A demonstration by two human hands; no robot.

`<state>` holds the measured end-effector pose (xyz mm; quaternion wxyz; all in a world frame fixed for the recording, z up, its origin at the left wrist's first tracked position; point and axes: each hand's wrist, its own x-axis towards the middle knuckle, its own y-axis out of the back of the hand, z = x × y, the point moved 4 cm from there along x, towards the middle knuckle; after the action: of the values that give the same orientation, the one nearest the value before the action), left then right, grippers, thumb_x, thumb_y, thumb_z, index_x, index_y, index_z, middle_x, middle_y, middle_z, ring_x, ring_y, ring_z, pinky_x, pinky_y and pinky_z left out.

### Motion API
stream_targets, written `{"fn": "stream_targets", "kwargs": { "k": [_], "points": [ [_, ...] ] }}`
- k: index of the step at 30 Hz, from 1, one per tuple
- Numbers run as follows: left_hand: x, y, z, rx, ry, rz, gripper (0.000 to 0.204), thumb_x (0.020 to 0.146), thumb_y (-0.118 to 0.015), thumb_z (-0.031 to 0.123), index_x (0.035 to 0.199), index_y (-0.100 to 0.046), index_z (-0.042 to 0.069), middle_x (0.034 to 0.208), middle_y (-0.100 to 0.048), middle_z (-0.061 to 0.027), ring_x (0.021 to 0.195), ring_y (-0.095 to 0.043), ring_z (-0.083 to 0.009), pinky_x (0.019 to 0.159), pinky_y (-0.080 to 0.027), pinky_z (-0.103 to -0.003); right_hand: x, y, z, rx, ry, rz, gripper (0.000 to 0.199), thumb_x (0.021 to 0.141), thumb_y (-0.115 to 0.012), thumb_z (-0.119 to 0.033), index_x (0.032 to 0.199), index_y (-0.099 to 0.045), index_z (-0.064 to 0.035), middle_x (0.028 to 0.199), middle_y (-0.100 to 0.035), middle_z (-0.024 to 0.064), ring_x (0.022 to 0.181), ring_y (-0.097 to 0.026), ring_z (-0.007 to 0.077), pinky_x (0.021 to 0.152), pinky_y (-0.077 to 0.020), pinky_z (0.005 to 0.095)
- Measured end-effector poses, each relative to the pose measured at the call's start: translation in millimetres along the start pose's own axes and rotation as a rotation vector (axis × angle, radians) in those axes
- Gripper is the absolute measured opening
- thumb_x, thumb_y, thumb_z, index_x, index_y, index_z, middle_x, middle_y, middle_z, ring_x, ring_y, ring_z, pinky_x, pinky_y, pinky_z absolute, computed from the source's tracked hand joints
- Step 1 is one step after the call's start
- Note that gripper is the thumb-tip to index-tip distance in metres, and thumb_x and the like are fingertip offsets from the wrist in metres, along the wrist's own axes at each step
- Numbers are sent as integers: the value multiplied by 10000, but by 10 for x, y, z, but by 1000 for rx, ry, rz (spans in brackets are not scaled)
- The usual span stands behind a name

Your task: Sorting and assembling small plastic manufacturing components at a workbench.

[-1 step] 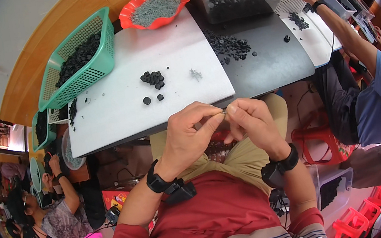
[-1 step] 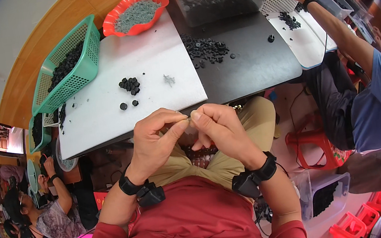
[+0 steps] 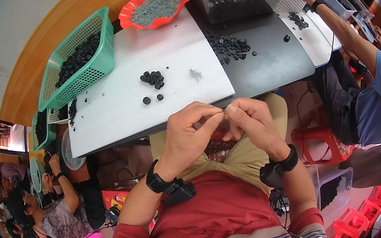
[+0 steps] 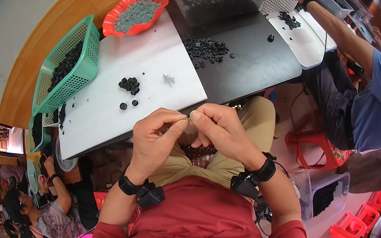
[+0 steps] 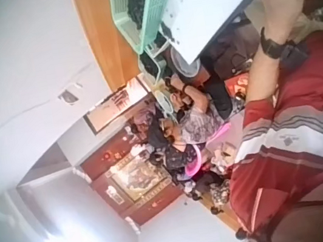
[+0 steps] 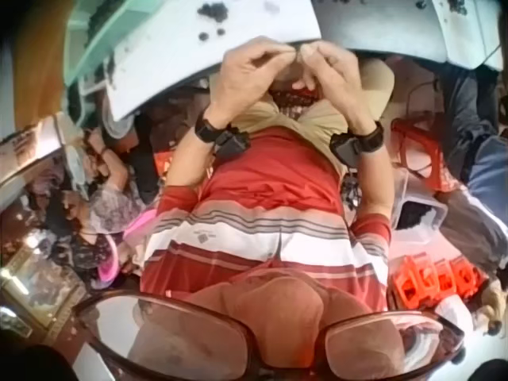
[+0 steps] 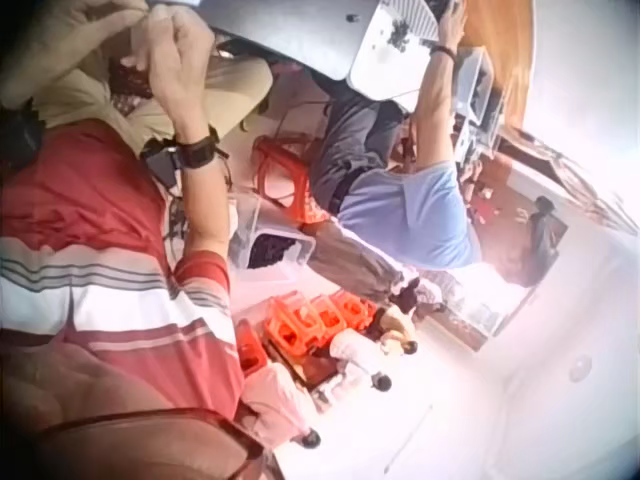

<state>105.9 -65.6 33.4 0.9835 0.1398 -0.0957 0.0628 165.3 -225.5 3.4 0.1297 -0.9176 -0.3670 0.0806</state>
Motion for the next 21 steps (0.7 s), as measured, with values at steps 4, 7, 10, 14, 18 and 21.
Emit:
{"fn": "stream_targets", "kwargs": {
  "k": [4, 7, 10, 14, 18, 21],
  "points": [
    [-12, -10, -15, -50, 30, 23, 121, 943, -718, 85, 1024, -748, 0, 948, -720, -61, 808, -671, -99, 696, -530, -242, -24, -34, -20, -139, 215, 96, 196, 1054, -570, -139, 998, -646, 32, 796, -594, 24, 642, -582, 69, 638, -575, 246],
    [-29, -42, -33, -117, 76, 24, 107, 947, -727, 64, 1020, -734, -13, 952, -707, -44, 827, -624, -71, 721, -501, -221, -50, -32, -63, -202, 280, 157, 118, 1023, -606, -66, 1042, -654, 40, 886, -625, 48, 686, -625, 87, 643, -558, 237],
    [-57, -61, -88, -174, 98, 36, 117, 960, -719, 70, 1043, -724, -12, 946, -708, -41, 833, -636, -72, 730, -507, -218, -57, -27, -59, -264, 310, 174, 106, 1002, -628, -36, 1062, -655, 46, 943, -637, 67, 721, -652, 104, 642, -543, 239],
    [-73, -86, -54, -238, 124, 26, 114, 971, -702, 63, 1050, -715, -18, 941, -720, -48, 841, -664, -86, 748, -533, -229, -67, -11, -32, -277, 357, 194, 96, 993, -635, -26, 1054, -653, 47, 933, -635, 73, 737, -661, 114, 645, -539, 246],
    [-95, -120, -99, -374, 147, -1, 139, 976, -692, 61, 1082, -701, -28, 953, -733, -69, 856, -680, -93, 749, -548, -233, -78, -28, -56, -322, 364, 199, 67, 993, -626, -15, 1018, -643, 45, 908, -630, 74, 731, -660, 114, 638, -536, 246],
    [-102, -142, -92, -445, 172, -9, 153, 980, -687, 66, 1100, -696, -29, 954, -738, -74, 856, -681, -89, 739, -545, -225, -85, -31, -65, -395, 381, 202, 34, 984, -620, 7, 988, -628, 40, 882, -621, 83, 703, -647, 125, 615, -525, 256]
  ]
}}
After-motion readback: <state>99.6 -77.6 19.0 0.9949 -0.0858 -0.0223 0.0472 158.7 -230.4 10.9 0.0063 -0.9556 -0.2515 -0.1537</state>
